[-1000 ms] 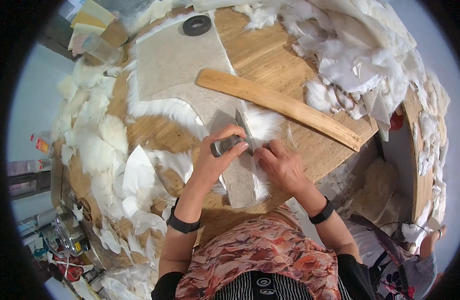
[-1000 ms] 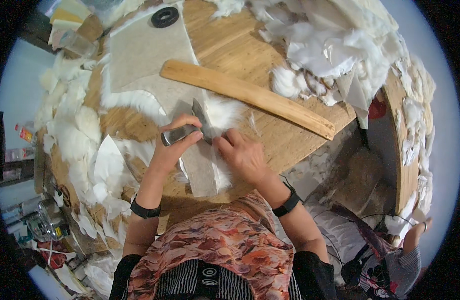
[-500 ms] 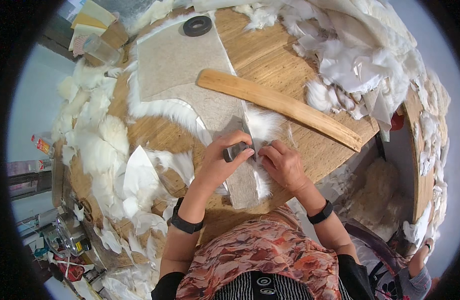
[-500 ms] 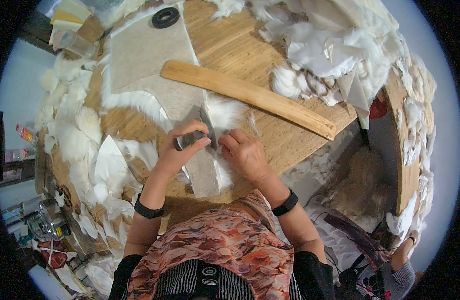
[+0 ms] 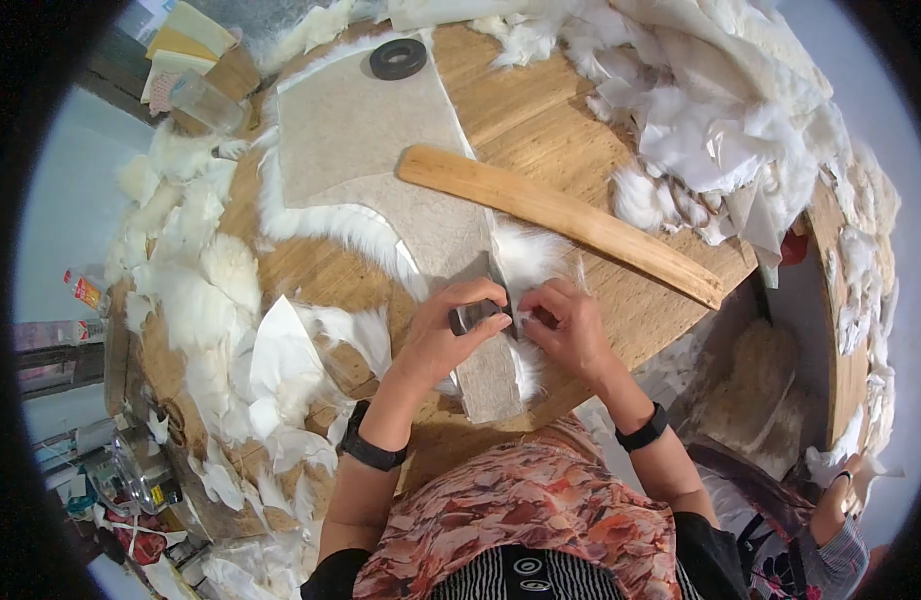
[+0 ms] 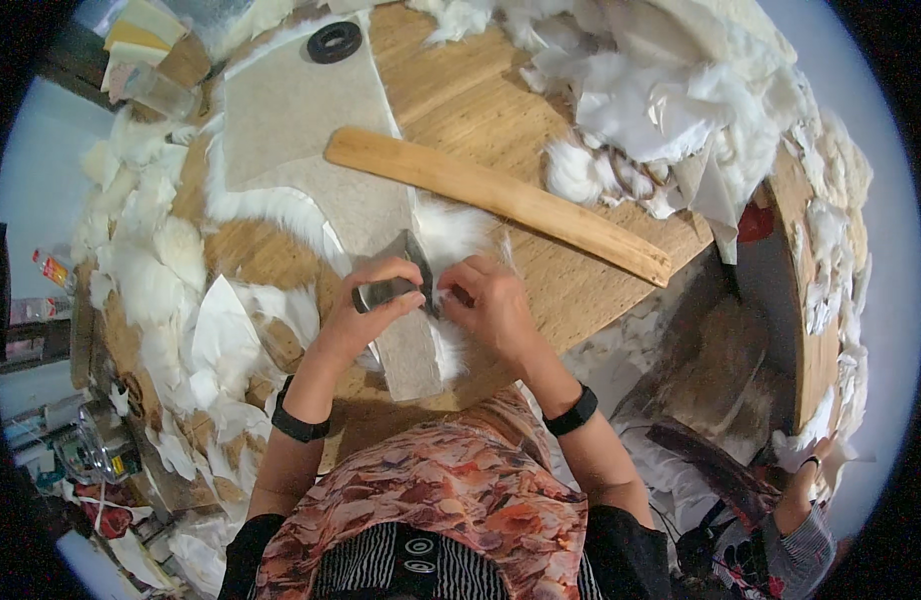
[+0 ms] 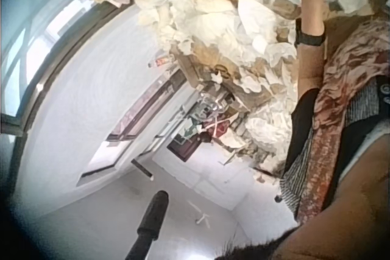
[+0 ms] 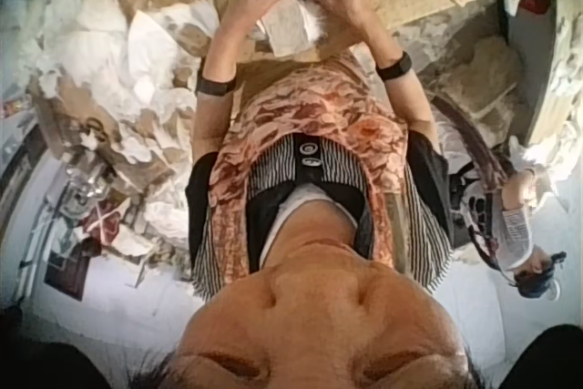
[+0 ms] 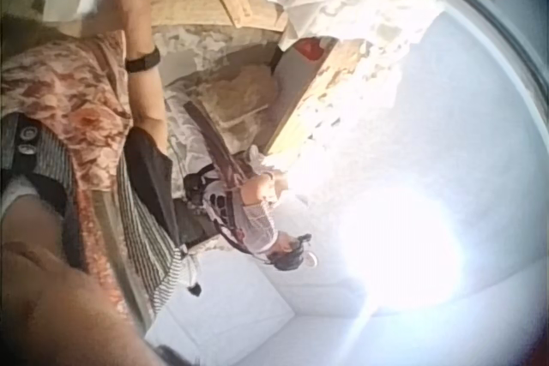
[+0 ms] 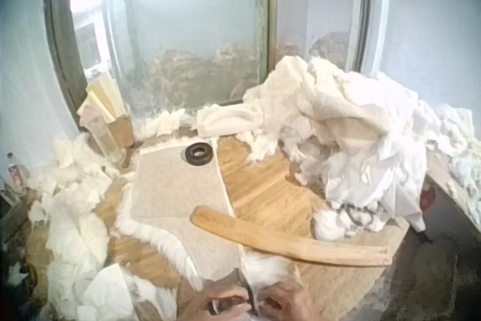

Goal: Handling, sorting, and trimming pieces of white animal fur/hides on a workshop table.

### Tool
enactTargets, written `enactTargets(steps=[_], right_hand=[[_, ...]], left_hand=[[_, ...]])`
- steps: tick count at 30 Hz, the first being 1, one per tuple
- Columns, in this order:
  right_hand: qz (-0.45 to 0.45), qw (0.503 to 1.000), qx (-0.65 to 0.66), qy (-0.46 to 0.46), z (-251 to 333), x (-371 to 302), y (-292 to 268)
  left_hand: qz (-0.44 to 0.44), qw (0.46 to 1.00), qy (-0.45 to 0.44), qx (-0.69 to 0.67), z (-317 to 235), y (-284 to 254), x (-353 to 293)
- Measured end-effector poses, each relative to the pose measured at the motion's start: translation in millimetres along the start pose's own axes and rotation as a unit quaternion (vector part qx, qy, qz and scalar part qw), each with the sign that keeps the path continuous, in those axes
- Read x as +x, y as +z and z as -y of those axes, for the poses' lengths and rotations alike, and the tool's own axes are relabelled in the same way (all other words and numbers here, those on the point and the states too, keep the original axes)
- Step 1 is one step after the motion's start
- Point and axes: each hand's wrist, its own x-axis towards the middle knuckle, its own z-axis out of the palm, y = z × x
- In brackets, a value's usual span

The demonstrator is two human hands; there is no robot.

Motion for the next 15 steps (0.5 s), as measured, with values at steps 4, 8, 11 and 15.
enactTargets(steps=[4,8,11,15], right_hand=[[0.003,0.996,0.081,0.037,1.3,-4.1,0.4],[0.006,0.988,0.138,0.073,-6.5,-8.1,1.1],[0.026,0.94,0.32,0.113,-15.7,-13.0,-1.2],[0.18,0.913,0.343,0.127,5.4,-38.1,-11.6]], left_hand=[[-0.037,0.998,0.05,0.022,2.8,-0.4,3.9],[-0.044,0.994,0.087,0.04,1.8,-0.2,6.5],[-0.076,0.987,0.125,0.064,0.2,4.2,10.5],[-0.096,0.989,0.095,0.059,3.7,3.8,9.7]])
